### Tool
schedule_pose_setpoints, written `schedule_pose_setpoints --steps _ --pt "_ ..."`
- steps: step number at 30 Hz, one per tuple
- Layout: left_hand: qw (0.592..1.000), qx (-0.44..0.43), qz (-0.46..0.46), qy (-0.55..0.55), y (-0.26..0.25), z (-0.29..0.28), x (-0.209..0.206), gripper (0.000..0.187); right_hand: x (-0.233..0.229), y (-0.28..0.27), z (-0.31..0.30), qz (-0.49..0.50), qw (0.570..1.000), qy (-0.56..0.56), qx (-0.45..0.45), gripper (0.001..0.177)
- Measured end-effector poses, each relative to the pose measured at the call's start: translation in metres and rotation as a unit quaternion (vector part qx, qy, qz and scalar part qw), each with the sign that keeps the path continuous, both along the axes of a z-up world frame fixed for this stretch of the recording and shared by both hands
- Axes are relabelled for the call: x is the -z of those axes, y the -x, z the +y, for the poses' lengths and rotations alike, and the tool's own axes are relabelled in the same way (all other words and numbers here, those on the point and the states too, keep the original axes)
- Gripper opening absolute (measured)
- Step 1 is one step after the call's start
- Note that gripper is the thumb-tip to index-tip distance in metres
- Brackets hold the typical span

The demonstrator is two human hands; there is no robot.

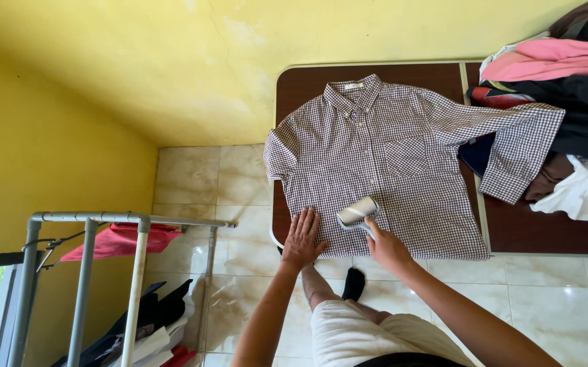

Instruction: The person uses a lint roller to clean a checkered shirt laid flat on a table. They roll the adhesive surface over the shirt's body, sleeves, and collar to remove lint and debris. The person adjusts the shirt's position to ensure full coverage.

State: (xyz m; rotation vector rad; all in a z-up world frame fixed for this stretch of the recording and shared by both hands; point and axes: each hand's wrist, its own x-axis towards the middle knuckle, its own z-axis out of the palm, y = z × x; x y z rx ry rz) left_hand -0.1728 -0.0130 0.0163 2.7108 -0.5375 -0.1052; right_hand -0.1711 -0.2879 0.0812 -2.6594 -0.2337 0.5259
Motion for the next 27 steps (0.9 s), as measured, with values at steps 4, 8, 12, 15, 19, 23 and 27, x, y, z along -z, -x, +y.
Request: schedule_pose_setpoints --steps 4,8,12,15,19,23,27 --pt "0.999 -0.005 -0.02 -0.031 0.003 -0.002 0.005 0.102 0.009 -0.061 0.043 0.013 0.999 -0.009 0.046 0.054" --pt "1.0 -0.003 0.001 -0.031 -0.002 0.003 0.006 0.112 0.014 -0.128 0.069 0.021 0.999 0.01 0.048 0.054" --pt "0.996 -0.033 0.045 -0.062 -0.008 0.015 -0.001 0.121 0.008 -0.142 0.073 0.061 0.997 0.01 0.047 0.056" --pt "0.995 -0.039 0.062 -0.074 -0.008 0.016 -0.006 0.122 0.0 -0.1 0.062 -0.015 1.0 0.019 0.012 0.057" --pt "0.993 -0.046 0.075 -0.078 -0.006 0.014 -0.003 0.123 -0.006 -0.033 0.04 0.052 0.998 0.038 0.026 0.061" --pt "0.992 -0.053 0.073 -0.093 -0.003 0.01 -0.002 0.122 0.002 -0.018 0.036 0.053 0.997 0.047 0.035 0.057" --pt "0.993 -0.057 0.062 -0.082 0.0 0.01 -0.012 0.12 0.01 -0.063 0.055 0.021 0.998 0.022 0.05 0.053"
